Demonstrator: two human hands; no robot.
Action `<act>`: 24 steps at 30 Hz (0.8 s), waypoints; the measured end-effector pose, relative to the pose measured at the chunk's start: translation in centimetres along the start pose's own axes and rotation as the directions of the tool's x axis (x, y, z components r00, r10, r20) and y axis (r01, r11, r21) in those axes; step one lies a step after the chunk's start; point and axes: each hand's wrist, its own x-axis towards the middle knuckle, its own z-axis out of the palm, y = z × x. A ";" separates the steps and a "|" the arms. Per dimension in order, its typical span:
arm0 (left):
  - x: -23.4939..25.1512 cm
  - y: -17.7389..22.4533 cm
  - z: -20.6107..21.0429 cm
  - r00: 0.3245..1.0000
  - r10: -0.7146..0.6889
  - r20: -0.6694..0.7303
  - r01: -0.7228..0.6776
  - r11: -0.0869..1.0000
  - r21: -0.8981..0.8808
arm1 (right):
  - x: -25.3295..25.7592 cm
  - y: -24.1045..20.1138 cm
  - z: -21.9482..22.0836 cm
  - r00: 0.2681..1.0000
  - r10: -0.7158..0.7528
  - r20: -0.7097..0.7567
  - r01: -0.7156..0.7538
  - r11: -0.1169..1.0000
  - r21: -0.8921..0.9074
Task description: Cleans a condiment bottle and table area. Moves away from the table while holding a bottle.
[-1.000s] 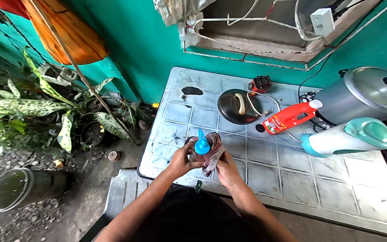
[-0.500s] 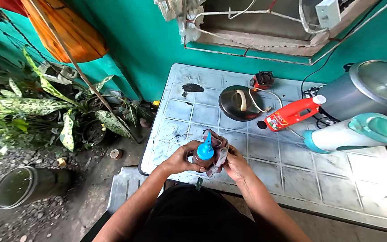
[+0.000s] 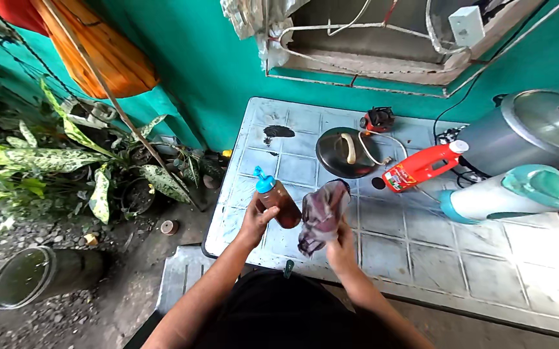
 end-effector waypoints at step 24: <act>1.1 1.4 -0.7 0.889 0.204 0.410 -0.330 0.906 0.264 | 1.0 -2.6 2.3 0.619 0.715 0.326 -0.697 0.308 0.648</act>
